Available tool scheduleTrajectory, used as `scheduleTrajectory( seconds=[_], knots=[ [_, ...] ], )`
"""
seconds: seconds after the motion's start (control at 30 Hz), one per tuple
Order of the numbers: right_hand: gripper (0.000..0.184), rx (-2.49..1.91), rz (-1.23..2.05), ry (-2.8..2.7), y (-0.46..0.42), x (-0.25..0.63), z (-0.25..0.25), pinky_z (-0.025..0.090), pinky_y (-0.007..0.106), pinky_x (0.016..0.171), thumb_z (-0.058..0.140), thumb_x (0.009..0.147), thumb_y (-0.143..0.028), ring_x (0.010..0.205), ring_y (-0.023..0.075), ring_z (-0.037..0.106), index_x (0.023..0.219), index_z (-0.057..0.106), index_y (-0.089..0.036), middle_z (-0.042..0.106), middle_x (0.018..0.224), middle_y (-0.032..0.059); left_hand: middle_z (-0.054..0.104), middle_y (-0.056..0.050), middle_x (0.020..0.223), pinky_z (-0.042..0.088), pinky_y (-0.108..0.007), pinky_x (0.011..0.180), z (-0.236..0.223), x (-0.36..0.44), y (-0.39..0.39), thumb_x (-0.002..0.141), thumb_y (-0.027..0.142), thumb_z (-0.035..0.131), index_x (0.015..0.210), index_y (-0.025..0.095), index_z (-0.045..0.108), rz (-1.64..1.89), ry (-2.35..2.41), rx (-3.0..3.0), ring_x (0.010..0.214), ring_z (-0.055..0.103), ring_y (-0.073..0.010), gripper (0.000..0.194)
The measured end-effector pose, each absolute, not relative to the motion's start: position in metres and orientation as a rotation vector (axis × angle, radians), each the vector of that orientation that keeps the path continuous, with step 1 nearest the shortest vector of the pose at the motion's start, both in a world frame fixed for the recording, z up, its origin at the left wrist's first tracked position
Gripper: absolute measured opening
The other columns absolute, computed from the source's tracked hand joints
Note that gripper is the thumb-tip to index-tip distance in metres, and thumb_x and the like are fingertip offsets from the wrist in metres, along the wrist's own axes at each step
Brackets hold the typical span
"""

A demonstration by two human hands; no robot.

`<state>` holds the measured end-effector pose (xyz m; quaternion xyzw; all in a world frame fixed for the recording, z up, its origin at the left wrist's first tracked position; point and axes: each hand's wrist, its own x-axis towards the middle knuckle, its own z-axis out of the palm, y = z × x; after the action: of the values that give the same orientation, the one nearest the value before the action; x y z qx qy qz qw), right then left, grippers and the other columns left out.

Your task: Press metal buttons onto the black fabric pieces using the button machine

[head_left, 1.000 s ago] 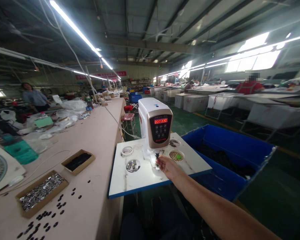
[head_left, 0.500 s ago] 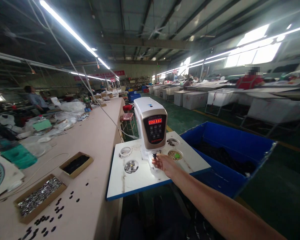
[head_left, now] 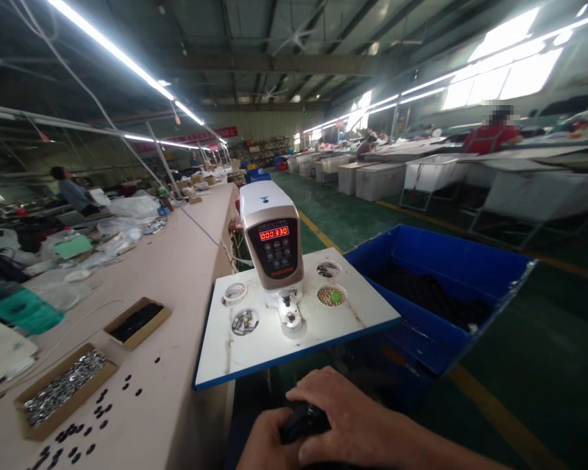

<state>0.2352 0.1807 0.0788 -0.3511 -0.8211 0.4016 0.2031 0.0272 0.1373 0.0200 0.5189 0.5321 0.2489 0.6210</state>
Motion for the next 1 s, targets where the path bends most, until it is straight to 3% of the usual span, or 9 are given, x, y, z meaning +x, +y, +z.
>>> scheduleTrajectory(
  seconds=[0.07,0.13,0.2,0.5,0.57,0.67,1.0],
  knots=[
    [0.043,-1.065,1.246,-2.276,0.187,0.24,0.076,0.047,0.031,0.087,0.081,0.076,-0.038,0.099,0.0253,0.068,0.117,0.075,-0.024,0.076,0.105,0.0043,0.056,0.001,0.064,0.034,-0.025,0.058,0.028,0.031,0.155,0.072,0.04,0.081,0.071,0.011,0.066,0.578,1.246,1.269,0.065,0.049,-0.0135,0.032],
    [0.022,-1.092,1.346,-2.245,0.195,0.244,0.073,0.045,0.025,0.073,0.073,0.084,-0.03,0.085,0.0202,0.069,0.104,0.078,-0.023,0.076,0.09,0.0008,0.049,0.003,0.06,0.027,-0.026,0.057,0.036,0.035,0.165,0.072,0.037,0.076,0.067,0.012,0.064,0.559,1.27,1.342,0.061,0.04,-0.011,0.028],
    [0.014,-1.101,1.331,-2.216,0.202,0.248,0.071,0.042,0.024,0.069,0.069,0.087,-0.028,0.08,0.0183,0.068,0.094,0.079,-0.021,0.074,0.083,0.0002,0.047,0.003,0.06,0.025,-0.026,0.056,0.042,0.038,0.17,0.073,0.037,0.072,0.068,0.012,0.064,0.527,1.277,1.361,0.06,0.036,-0.0106,0.026],
    [0.013,-1.315,1.466,-1.915,0.221,0.239,0.055,0.039,0.024,0.066,0.062,0.085,-0.023,0.077,0.0163,0.062,0.086,0.074,-0.018,0.069,0.079,-0.0005,0.046,0.003,0.061,0.024,-0.027,0.056,0.053,0.04,0.204,0.073,0.037,0.068,0.067,0.014,0.06,0.515,1.388,1.419,0.061,0.037,-0.0115,0.025],
    [0.016,-1.358,1.546,-1.89,0.229,0.238,0.053,0.036,0.023,0.061,0.064,0.085,-0.029,0.07,0.0145,0.057,0.079,0.071,-0.017,0.063,0.071,-0.0022,0.047,0.003,0.061,0.024,-0.027,0.056,0.053,0.037,0.213,0.072,0.037,0.071,0.068,0.014,0.061,0.486,1.329,1.369,0.06,0.037,-0.0111,0.026],
    [0.035,-1.333,1.555,-1.964,0.243,0.241,0.052,0.03,0.024,0.054,0.06,0.09,-0.045,0.062,0.0125,0.048,0.07,0.065,-0.016,0.053,0.063,-0.0033,0.049,0.003,0.062,0.025,-0.026,0.058,0.049,0.032,0.228,0.072,0.04,0.076,0.074,0.012,0.065,0.454,1.219,1.245,0.059,0.037,-0.0104,0.03],
    [0.026,-1.178,1.327,-2.134,0.295,0.243,0.043,0.033,0.023,0.057,0.063,0.089,-0.038,0.068,0.0148,0.055,0.075,0.067,-0.016,0.062,0.069,-0.0014,0.072,-0.004,0.078,0.042,-0.026,0.067,0.047,0.029,0.263,0.07,0.039,0.084,0.088,0.012,0.073,0.558,1.15,0.983,0.068,0.061,-0.0155,0.034]
  ],
)
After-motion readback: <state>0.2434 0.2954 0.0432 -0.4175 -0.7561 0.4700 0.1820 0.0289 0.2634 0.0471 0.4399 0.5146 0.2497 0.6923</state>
